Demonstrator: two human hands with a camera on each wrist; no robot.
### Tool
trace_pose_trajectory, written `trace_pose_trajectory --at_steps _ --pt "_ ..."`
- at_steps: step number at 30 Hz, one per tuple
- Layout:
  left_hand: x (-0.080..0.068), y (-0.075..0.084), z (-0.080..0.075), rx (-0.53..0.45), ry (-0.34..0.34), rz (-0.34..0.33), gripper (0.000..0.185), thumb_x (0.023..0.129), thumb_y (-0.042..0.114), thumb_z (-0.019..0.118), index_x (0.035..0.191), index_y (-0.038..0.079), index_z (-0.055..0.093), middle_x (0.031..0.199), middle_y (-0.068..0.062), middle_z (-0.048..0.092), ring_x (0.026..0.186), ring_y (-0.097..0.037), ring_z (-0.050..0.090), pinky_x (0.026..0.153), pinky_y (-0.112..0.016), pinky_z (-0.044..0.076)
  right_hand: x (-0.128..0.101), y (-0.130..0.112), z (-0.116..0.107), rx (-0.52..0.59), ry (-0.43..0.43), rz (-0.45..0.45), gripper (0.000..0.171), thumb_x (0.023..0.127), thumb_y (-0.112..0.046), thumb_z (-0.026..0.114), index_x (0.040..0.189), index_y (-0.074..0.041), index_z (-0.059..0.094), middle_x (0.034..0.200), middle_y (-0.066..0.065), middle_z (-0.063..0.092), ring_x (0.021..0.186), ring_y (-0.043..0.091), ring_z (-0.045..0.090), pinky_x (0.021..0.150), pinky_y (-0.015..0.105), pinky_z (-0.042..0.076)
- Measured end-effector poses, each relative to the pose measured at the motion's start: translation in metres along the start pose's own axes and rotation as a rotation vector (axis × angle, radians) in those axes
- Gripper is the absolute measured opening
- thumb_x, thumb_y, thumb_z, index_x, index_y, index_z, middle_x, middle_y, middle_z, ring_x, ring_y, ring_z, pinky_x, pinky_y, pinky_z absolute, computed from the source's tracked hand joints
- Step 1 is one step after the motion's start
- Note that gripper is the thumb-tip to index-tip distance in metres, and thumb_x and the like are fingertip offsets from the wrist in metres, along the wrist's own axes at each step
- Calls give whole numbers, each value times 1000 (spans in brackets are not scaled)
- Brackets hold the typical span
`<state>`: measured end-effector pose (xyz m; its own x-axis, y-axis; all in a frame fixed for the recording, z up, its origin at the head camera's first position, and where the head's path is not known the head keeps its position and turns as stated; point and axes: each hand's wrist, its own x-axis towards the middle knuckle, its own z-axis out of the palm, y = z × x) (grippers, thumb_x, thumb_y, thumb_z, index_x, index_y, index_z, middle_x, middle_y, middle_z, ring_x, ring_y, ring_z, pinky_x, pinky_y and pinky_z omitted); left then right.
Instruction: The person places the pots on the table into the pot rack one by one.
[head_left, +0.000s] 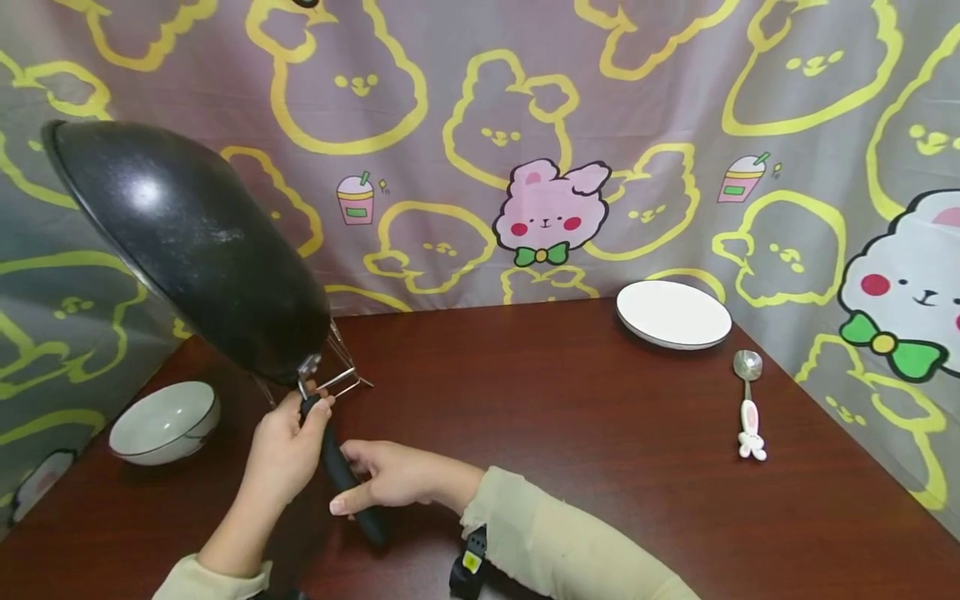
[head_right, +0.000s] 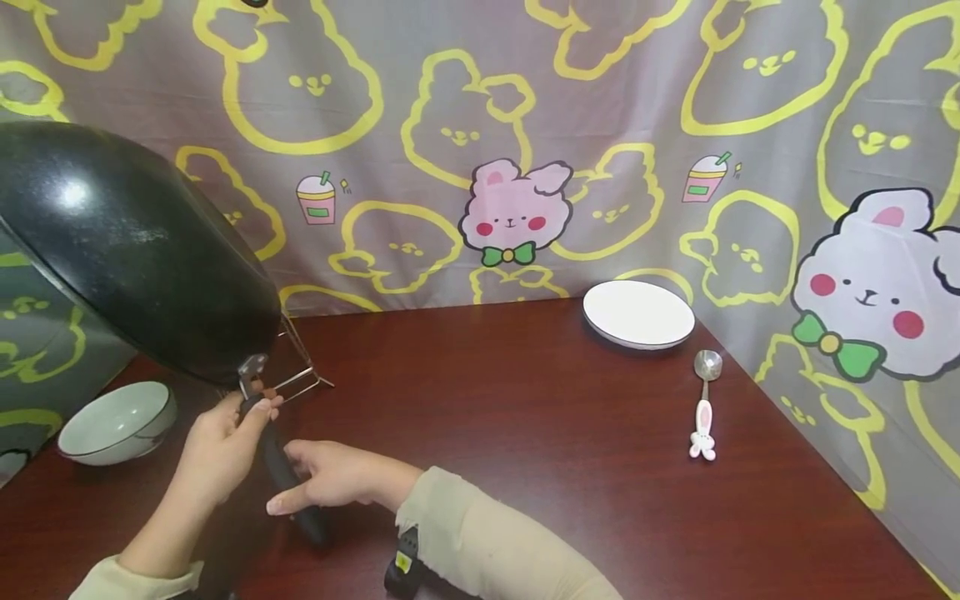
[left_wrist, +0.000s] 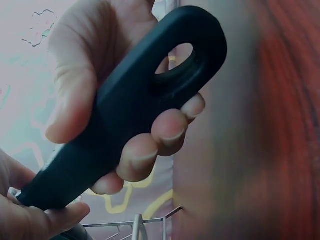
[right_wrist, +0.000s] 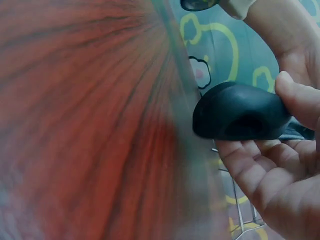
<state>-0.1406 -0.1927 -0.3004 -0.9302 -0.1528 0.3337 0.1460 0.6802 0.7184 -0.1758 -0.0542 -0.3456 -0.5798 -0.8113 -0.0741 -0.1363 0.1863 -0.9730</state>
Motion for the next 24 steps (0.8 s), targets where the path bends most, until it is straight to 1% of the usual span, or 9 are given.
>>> trace_pose_trajectory --at_steps 7,12,18,21,24 --pt "1 -5 4 -1 -4 -43 30 95 11 41 115 -8 53 112 -27 61 111 -39 55 90 -48 41 3 5 0 -41 5 14 29 82 0 65 106 -2 49 76 2 61 61 6 56 59 18 48" --pt "3 -8 6 -16 -19 -95 31 96 12 40 115 -9 54 114 -26 61 110 -38 55 91 -46 41 4 5 -2 -75 3 41 28 83 -2 66 106 -1 50 74 3 60 61 6 56 59 18 48" --pt "6 -15 10 -29 -29 -142 33 97 13 40 117 -10 52 113 -26 61 109 -38 56 91 -45 41 6 4 -3 -72 -9 76 25 83 -3 65 103 -1 50 72 2 59 61 6 56 58 18 48" --pt "6 -19 10 -22 -41 -154 34 97 14 39 117 -10 51 114 -27 60 110 -38 55 92 -45 40 7 5 -2 -74 -11 87 24 84 -4 65 102 -1 50 71 1 58 61 6 55 56 18 46" --pt "8 -21 10 -14 -49 -151 34 97 15 39 117 -10 51 113 -26 61 110 -38 55 91 -44 40 9 5 -2 -66 -2 104 22 84 -4 65 101 -2 50 71 0 57 60 6 54 54 19 45"
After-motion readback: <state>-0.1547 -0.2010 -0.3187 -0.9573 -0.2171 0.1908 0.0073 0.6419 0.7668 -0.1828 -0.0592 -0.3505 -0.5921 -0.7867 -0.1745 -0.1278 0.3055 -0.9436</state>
